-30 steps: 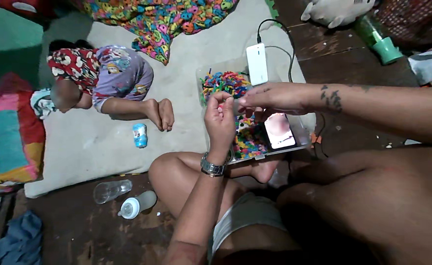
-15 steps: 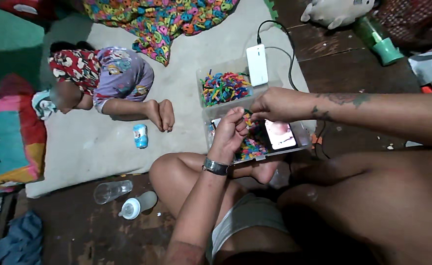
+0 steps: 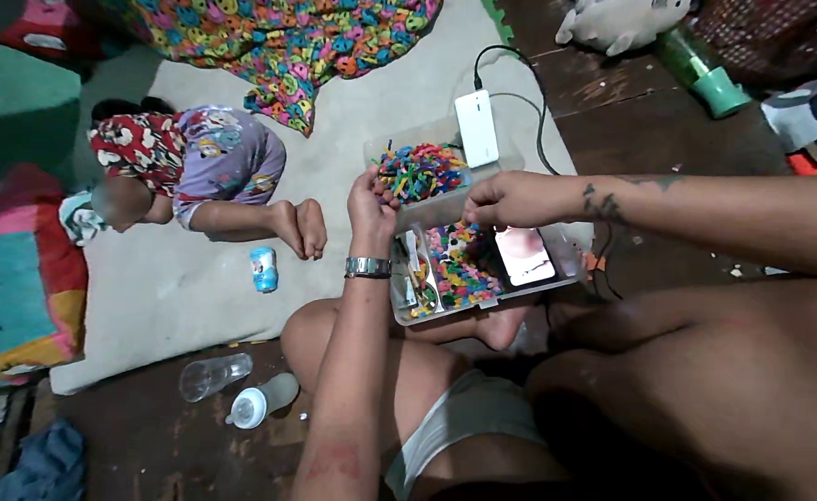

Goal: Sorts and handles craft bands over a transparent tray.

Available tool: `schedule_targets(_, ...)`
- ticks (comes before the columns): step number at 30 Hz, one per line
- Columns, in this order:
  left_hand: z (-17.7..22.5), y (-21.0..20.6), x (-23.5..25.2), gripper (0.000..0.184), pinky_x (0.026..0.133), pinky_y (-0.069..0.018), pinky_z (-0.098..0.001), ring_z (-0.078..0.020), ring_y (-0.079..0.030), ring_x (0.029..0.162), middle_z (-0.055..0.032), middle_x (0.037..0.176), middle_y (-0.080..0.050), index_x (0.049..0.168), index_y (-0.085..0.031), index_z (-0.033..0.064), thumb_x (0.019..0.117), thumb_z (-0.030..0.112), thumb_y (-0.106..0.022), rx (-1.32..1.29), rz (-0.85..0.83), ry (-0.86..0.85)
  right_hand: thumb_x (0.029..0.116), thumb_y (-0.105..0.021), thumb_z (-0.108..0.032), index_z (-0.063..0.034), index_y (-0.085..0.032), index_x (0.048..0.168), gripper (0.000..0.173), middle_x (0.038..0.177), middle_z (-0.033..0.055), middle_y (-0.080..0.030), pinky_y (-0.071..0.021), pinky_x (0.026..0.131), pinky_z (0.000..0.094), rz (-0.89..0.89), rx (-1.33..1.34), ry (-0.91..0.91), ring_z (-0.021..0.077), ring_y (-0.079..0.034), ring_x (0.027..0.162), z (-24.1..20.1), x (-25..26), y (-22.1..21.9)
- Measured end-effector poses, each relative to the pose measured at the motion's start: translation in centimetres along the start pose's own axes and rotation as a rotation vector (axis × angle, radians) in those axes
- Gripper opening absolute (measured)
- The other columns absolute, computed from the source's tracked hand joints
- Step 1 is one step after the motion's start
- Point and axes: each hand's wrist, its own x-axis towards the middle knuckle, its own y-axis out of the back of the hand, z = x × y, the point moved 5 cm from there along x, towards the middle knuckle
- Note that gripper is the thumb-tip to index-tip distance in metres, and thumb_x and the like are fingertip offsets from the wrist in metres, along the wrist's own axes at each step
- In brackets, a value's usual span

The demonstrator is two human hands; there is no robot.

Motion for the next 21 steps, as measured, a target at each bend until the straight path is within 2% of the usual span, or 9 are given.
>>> schedule_targets(2, -0.6, 0.0, -0.8, 0.031, 0.05, -0.0442, -0.0207, -0.0055, -0.045, 0.048, 0.0077, 0.062, -0.044, 0.102, -0.059, 0.0147, 0.1081, 0.028, -0.031, -0.06, -0.072, 0.075, 0.1084, -0.052, -0.019, -0.0043, -0.07, 0.105, 0.023, 0.092, 0.0087, -0.065, -0.0507, 0.073, 0.038, 0.013, 0.013, -0.033, 0.0169, -0.06, 0.078, 0.4, 0.2, -0.1)
schedule_targets(4, -1.1, -0.1, -2.5, 0.047, 0.056, -0.0464, -0.0212, -0.006, -0.05, 0.057, 0.0057, 0.071, -0.052, 0.116, -0.06, 0.0135, 0.1099, 0.039, -0.021, -0.082, -0.188, 0.134, 0.1081, -0.052, -0.019, -0.004, -0.07, 0.105, 0.023, 0.092, 0.0091, -0.066, -0.0513, 0.076, 0.0399, 0.031, 0.035, -0.063, 0.0181, -0.061, 0.08, 0.8, 0.4, -0.1)
schedule_targets(6, -1.4, 0.2, -4.8, 0.059, 0.065, -0.049, -0.0188, -0.0045, -0.057, 0.069, 0.0047, 0.089, -0.059, 0.132, -0.057, 0.0166, 0.1093, 0.049, -0.014, -0.027, -0.342, 0.155, 0.1079, -0.053, -0.018, -0.0039, -0.069, 0.104, 0.022, 0.093, 0.0089, -0.065, -0.0515, 0.078, 0.0396, 0.061, 0.07, -0.074, 0.0175, -0.061, 0.081, 0.7, 0.4, 0.0)
schedule_targets(8, -1.6, 0.5, -7.1, 0.062, 0.076, -0.0521, -0.0193, -0.0058, -0.064, 0.087, 0.0012, 0.111, -0.065, 0.141, -0.053, 0.0191, 0.1088, 0.054, -0.012, -0.024, -0.45, 0.18, 0.1076, -0.054, -0.018, -0.0035, -0.069, 0.105, 0.021, 0.094, 0.0095, -0.066, -0.0519, 0.08, 0.0404, 0.106, 0.082, -0.059, 0.0179, -0.062, 0.084, 0.3, 0.3, 0.3)
schedule_targets(12, -2.7, -0.3, -8.7, 0.061, 0.095, -0.052, -0.0238, -0.0123, -0.064, 0.115, -0.0045, 0.137, -0.059, 0.149, -0.047, 0.0179, 0.1086, 0.053, -0.017, -0.175, -0.545, 0.303, 0.1064, -0.056, -0.017, -0.0044, -0.07, 0.11, 0.019, 0.1, 0.01, -0.067, -0.052, 0.081, 0.0431, 0.215, 0.021, 0.04, 0.0191, -0.063, 0.087, -0.4, 0.3, 0.8)
schedule_targets(15, -3.4, -1.0, -9.3, 0.057, 0.094, -0.0534, -0.0263, -0.0142, -0.065, 0.112, -0.0059, 0.134, -0.061, 0.144, -0.051, 0.0148, 0.1087, 0.049, -0.023, -0.195, -0.515, 0.331, 0.1031, -0.061, -0.016, -0.0061, -0.071, 0.11, 0.015, 0.101, 0.0094, -0.07, -0.054, 0.083, 0.045, 0.256, -0.028, 0.111, 0.02, -0.067, 0.089, -0.8, 0.4, 0.7)
schedule_targets(16, -3.5, -1.1, -9.5, 0.056, 0.092, -0.0538, -0.0268, -0.0136, -0.065, 0.109, -0.0052, 0.13, -0.062, 0.141, -0.053, 0.0143, 0.1085, 0.049, -0.023, -0.193, -0.512, 0.329, 0.1019, -0.064, -0.018, -0.0072, -0.071, 0.108, 0.015, 0.098, 0.0078, -0.071, -0.0555, 0.081, 0.0436, 0.259, -0.044, 0.133, 0.0186, -0.068, 0.086, -0.9, 0.5, 0.5)
schedule_targets(18, -3.6, -1.4, -10.1, 0.056, 0.096, -0.0517, -0.0283, -0.0132, -0.063, 0.113, -0.0043, 0.131, -0.061, 0.141, -0.053, 0.0142, 0.1086, 0.047, -0.022, -0.214, -0.547, 0.326, 0.1003, -0.067, -0.021, -0.0079, -0.071, 0.106, 0.015, 0.091, 0.0056, -0.07, -0.057, 0.075, 0.0407, 0.247, -0.085, 0.151, 0.0162, -0.068, 0.079, -0.9, 0.7, 0.2)
schedule_targets(21, -3.7, -1.9, -10.8, 0.052, 0.097, -0.0515, -0.028, -0.0121, -0.063, 0.112, -0.0033, 0.129, -0.062, 0.14, -0.055, 0.0133, 0.1082, 0.043, -0.026, -0.278, -0.554, 0.34, 0.0996, -0.068, -0.023, -0.0079, -0.069, 0.102, 0.015, 0.087, 0.0053, -0.068, -0.0562, 0.072, 0.0412, 0.238, -0.149, 0.139, 0.0171, -0.066, 0.076, -0.8, 0.8, 0.1)
